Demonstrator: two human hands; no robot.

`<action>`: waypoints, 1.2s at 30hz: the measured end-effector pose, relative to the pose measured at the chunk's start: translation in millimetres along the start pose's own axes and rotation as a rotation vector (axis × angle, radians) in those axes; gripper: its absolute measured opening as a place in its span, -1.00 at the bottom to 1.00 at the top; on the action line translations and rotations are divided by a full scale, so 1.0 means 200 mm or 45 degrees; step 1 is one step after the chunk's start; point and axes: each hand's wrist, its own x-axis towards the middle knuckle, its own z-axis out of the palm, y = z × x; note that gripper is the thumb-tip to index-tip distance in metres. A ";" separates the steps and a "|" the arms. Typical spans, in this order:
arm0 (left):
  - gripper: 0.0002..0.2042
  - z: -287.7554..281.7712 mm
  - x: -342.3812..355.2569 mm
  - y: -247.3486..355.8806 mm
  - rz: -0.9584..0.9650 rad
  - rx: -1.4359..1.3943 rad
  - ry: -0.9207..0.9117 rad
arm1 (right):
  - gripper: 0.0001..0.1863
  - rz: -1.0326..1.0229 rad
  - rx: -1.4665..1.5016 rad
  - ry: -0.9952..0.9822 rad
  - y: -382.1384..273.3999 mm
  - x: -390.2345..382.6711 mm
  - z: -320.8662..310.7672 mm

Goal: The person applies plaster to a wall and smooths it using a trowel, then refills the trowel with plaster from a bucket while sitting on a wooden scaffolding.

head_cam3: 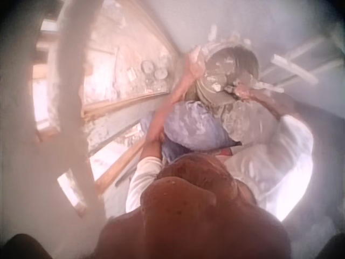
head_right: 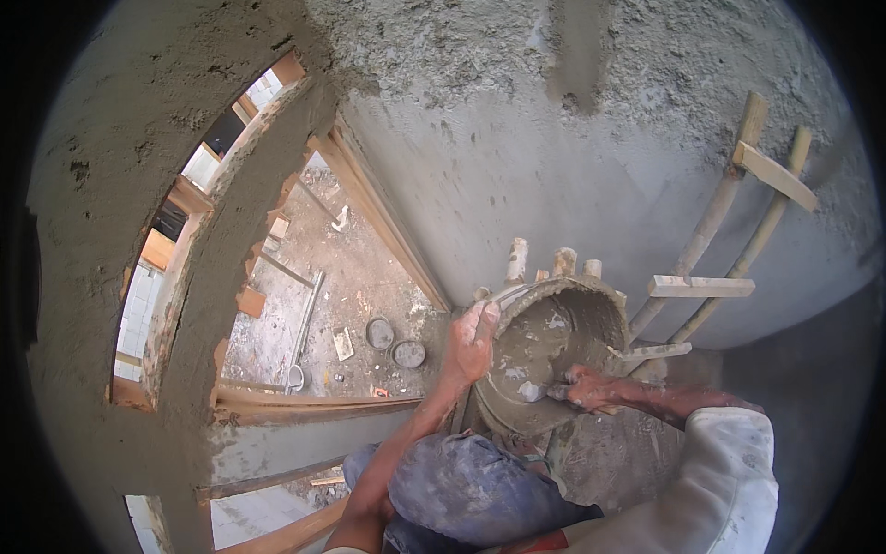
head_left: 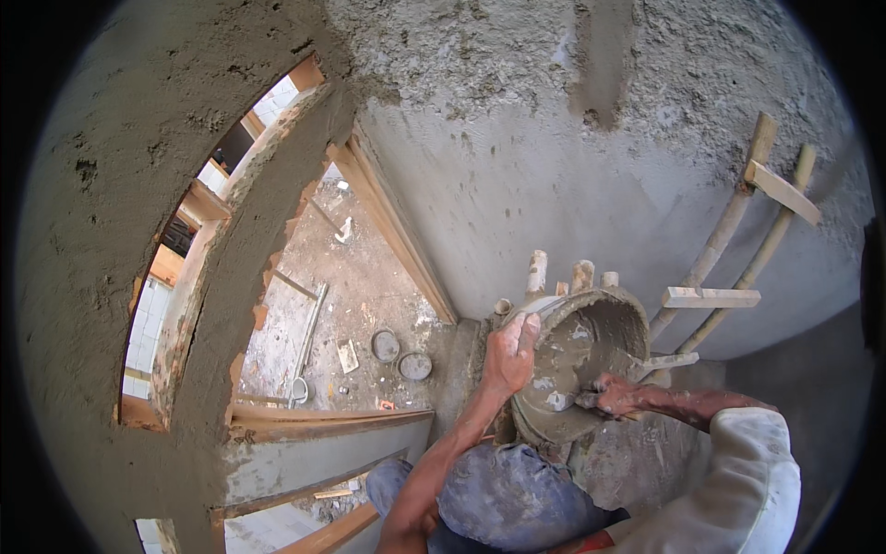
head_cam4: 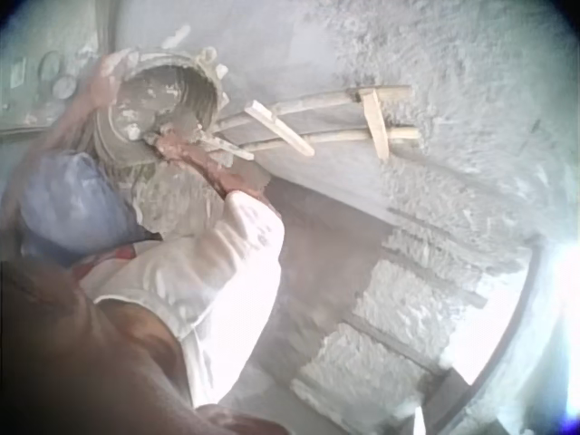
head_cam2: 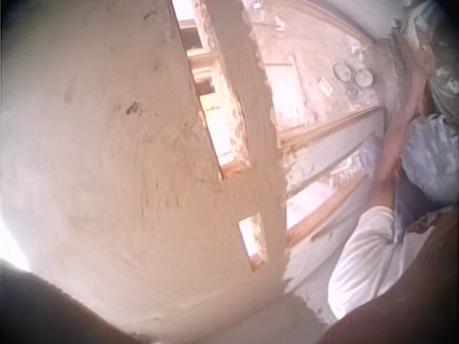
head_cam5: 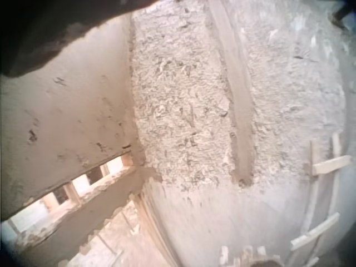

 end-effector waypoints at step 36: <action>-0.57 -0.06 -0.05 -0.05 -0.169 0.201 -0.094 | -0.60 -0.045 -1.387 0.689 0.05 0.04 -0.19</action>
